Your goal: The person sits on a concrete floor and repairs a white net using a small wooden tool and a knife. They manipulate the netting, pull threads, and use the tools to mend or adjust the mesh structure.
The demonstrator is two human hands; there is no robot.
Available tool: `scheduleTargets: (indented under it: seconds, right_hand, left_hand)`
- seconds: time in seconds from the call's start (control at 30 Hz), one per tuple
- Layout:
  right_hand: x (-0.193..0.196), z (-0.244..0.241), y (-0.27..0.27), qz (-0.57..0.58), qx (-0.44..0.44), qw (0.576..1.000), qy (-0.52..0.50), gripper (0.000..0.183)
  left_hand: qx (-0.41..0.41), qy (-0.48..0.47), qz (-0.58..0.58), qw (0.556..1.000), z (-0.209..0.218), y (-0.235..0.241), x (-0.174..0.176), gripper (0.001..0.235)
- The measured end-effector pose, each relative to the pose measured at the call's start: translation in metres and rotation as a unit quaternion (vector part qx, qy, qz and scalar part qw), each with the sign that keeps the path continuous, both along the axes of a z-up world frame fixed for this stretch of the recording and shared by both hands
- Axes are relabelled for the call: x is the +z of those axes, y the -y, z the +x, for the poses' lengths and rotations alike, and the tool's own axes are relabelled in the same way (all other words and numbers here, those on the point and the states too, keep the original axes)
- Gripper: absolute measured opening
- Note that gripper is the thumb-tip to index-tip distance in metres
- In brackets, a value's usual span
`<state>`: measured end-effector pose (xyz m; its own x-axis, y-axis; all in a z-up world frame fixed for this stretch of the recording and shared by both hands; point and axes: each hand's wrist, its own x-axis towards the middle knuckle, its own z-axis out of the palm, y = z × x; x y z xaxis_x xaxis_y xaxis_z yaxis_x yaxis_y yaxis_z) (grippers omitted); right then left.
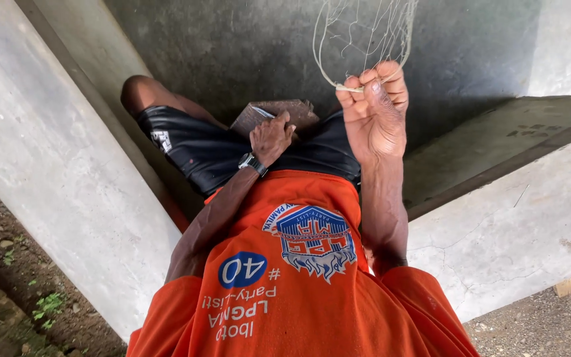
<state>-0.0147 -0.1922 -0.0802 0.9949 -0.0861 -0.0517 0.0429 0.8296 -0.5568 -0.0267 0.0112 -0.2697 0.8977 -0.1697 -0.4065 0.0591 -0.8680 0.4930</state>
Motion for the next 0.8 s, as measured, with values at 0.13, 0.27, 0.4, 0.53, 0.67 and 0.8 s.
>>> scheduleTargets:
  seconds: [0.13, 0.27, 0.4, 0.53, 0.67, 0.8]
  right_hand:
    - [-0.015, 0.002, 0.003, 0.069, 0.049, 0.996, -0.007, 0.020]
    - [-0.024, 0.007, 0.001, 0.140, 0.085, 0.986, -0.023, 0.021]
    - [-0.018, 0.010, -0.007, 0.117, 0.091, 0.988, -0.032, 0.022]
    - [-0.017, 0.017, -0.022, 0.073, 0.077, 0.994, -0.006, 0.023]
    - [-0.020, 0.020, -0.033, 0.026, 0.060, 0.998, 0.014, 0.031]
    - [-0.015, 0.020, -0.039, 0.009, 0.048, 0.998, 0.036, 0.035]
  left_hand:
    - [0.014, 0.084, -0.027, 0.996, -0.008, -0.003, 0.017, 0.024]
    - [-0.021, 0.230, -0.273, 0.934, -0.018, -0.020, 0.054, 0.033]
    - [0.050, 0.201, -0.448, 0.869, -0.015, -0.041, 0.136, 0.076]
    - [0.099, 0.214, -0.540, 0.808, -0.008, -0.066, 0.157, 0.073]
    - [0.074, 0.230, -0.489, 0.838, -0.009, -0.052, 0.223, 0.042]
    - [0.089, 0.134, -0.514, 0.842, -0.006, -0.022, 0.244, 0.026]
